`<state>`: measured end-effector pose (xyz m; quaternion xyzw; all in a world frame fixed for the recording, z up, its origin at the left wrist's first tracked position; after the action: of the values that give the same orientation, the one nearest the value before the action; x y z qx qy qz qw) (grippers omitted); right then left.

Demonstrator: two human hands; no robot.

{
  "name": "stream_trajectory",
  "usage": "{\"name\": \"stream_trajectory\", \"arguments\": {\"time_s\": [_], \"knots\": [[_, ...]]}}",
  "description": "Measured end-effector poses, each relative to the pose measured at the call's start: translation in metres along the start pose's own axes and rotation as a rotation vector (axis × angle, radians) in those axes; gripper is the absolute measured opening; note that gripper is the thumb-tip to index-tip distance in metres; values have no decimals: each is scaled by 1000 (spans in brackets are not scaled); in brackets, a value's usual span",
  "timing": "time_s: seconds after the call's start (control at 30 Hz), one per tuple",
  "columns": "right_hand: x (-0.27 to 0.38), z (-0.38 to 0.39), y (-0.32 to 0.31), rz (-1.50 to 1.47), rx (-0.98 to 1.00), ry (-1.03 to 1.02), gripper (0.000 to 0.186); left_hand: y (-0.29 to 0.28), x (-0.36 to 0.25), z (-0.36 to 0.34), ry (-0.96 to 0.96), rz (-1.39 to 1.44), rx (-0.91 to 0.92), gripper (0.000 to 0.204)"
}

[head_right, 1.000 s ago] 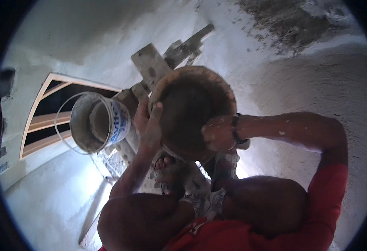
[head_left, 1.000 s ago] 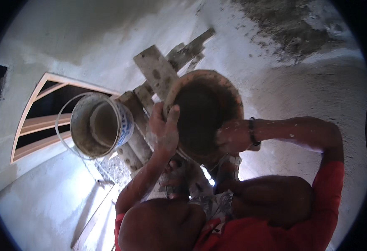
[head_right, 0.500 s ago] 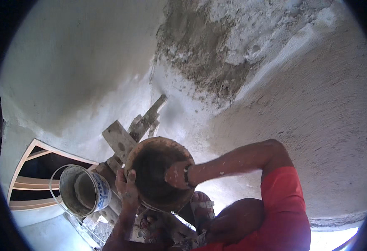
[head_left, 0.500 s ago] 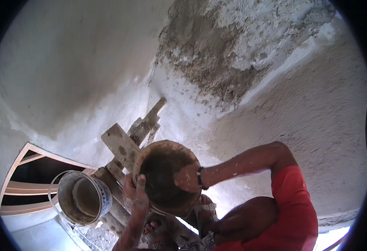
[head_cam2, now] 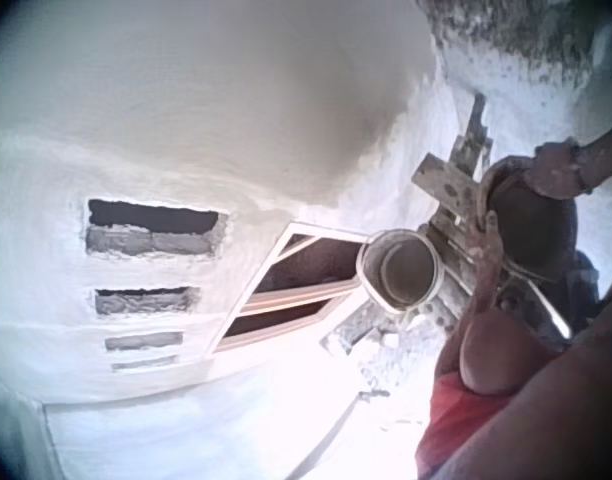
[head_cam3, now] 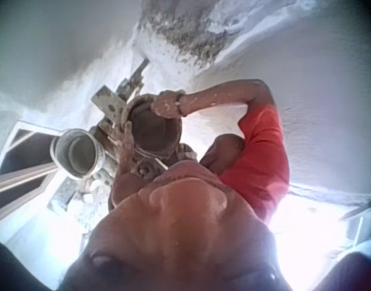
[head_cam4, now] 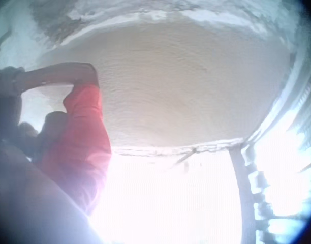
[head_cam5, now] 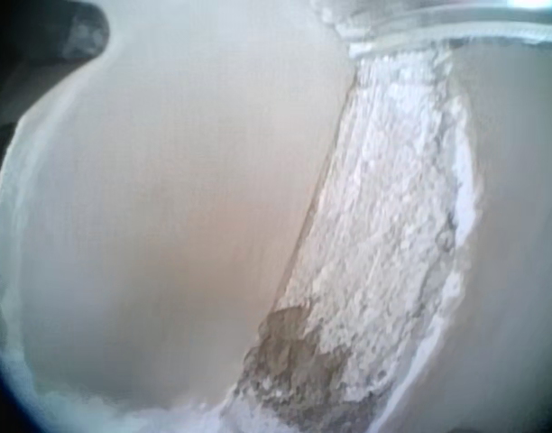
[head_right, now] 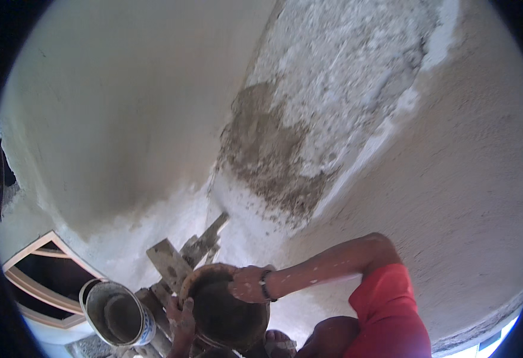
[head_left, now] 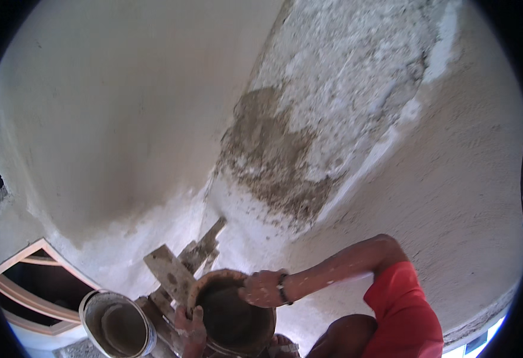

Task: The person applies plaster to an interior wall using a trowel, scooping material from a bucket and smoothing it over the surface.

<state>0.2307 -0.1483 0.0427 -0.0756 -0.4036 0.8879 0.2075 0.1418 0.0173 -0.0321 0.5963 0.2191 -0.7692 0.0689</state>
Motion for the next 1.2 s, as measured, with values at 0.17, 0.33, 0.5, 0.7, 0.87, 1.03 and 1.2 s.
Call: {"name": "stream_trajectory", "arguments": {"time_s": [0.17, 0.33, 0.5, 0.7, 0.87, 1.03, 1.2], "knots": [[-22, -85, 91, 398, 187, 135, 18, 15, -8, -5, 18, 158, 35, 21], [-13, -100, 151, 694, 616, -153, 29, 11, 7, 4, -45, 182, -7, 23], [-21, -87, 194, 803, 818, -311, 39, 13, -31, 18, -142, 24, 173, 52], [40, -38, 134, -106, 575, -498, 30, 7, -27, 12, -20, 49, -13, 31], [23, 16, 50, -193, 195, -326, 28, 26, -20, -11, -54, 58, 213, 36], [-22, 22, 16, 10, 92, 122, 28, 38, -1, -10, -108, 225, 238, 32], [-3, 12, 82, -27, 59, 16, 29, 38, -32, 2, -32, 235, 187, 22]]}}
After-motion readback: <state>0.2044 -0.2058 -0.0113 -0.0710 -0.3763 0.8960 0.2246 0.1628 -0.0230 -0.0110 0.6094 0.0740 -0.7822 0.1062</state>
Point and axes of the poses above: each hand's wrist, its own z-axis away from the middle knuckle, its own y-axis out of the palm, x = y × z, the point moved 10 cm from there along -z, towards the middle knuckle, and after that the axes turned 9 degrees about x, right-handed, at the moved point
